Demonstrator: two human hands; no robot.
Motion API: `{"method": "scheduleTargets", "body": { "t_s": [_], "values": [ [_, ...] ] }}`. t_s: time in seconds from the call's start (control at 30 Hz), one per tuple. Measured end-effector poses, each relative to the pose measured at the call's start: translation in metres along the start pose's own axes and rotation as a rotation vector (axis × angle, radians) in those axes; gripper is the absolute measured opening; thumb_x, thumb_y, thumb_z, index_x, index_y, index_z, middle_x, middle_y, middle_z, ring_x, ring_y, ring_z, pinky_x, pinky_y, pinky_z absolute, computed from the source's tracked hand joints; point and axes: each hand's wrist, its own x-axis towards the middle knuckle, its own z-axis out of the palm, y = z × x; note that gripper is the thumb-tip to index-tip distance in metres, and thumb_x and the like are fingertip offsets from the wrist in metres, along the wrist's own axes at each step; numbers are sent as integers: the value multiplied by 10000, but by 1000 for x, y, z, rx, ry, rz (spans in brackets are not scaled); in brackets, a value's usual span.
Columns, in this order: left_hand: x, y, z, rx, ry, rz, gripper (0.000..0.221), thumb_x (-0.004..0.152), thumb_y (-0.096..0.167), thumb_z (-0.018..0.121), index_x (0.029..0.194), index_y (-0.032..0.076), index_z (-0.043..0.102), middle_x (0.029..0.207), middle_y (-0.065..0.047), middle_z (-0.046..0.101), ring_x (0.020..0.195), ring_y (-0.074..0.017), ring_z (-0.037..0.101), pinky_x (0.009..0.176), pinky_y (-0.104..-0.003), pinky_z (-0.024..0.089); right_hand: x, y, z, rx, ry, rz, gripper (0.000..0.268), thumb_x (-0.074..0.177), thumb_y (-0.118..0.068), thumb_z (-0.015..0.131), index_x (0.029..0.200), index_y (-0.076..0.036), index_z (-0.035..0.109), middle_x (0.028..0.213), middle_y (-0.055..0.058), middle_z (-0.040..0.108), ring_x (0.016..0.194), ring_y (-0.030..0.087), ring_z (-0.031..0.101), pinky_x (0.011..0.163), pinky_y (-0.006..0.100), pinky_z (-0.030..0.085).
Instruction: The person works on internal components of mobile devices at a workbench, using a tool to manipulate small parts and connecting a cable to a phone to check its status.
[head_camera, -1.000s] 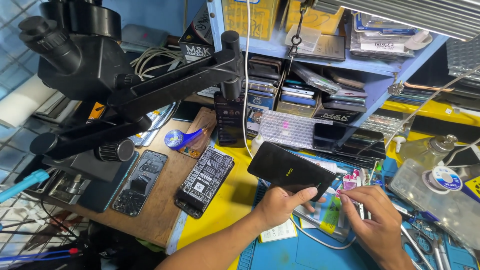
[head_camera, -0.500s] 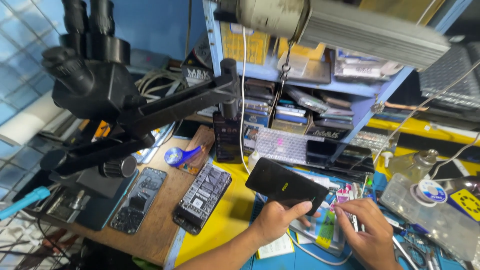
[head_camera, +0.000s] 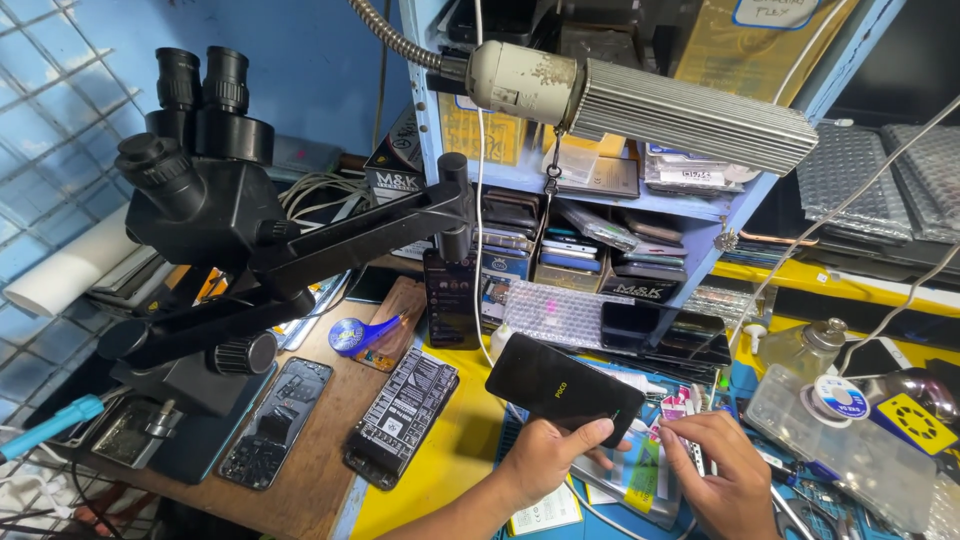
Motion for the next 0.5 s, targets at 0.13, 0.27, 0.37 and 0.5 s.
{"method": "scheduleTargets", "body": {
  "t_s": [0.13, 0.27, 0.37, 0.5],
  "values": [
    [3, -8, -2, -34, 0, 29, 345, 1000, 179, 645, 1284, -11, 694, 1229, -159, 751, 1012, -269, 767, 709, -251, 645, 2, -2, 0, 12, 23, -20, 98, 845, -86, 752, 934, -47, 766, 894, 75, 769, 754, 181, 680, 698, 287, 536],
    [0, 3, 1, 4, -2, -10, 376, 997, 215, 637, 1314, 19, 687, 1234, -157, 753, 1035, -261, 766, 738, -248, 641, 1, 0, 0, -2, 3, 10, 116, 842, -98, 755, 949, -58, 771, 912, 72, 777, 788, 185, 695, 712, 299, 551],
    [-2, 2, 1, 3, 9, -26, 375, 993, 208, 643, 1299, -3, 693, 1196, -159, 762, 1008, -249, 767, 746, -253, 646, 4, -4, -1, 23, 24, -25, 104, 840, -75, 755, 939, -45, 765, 886, 75, 771, 761, 179, 688, 722, 289, 544],
    [3, -9, -4, 4, 61, -49, 298, 979, 178, 660, 1169, -30, 756, 1026, -152, 795, 846, -202, 751, 718, -248, 639, 11, -11, -3, 31, 26, -73, 42, 865, -62, 732, 901, -41, 739, 852, 68, 748, 747, 195, 668, 760, 311, 528]
  ]
}}
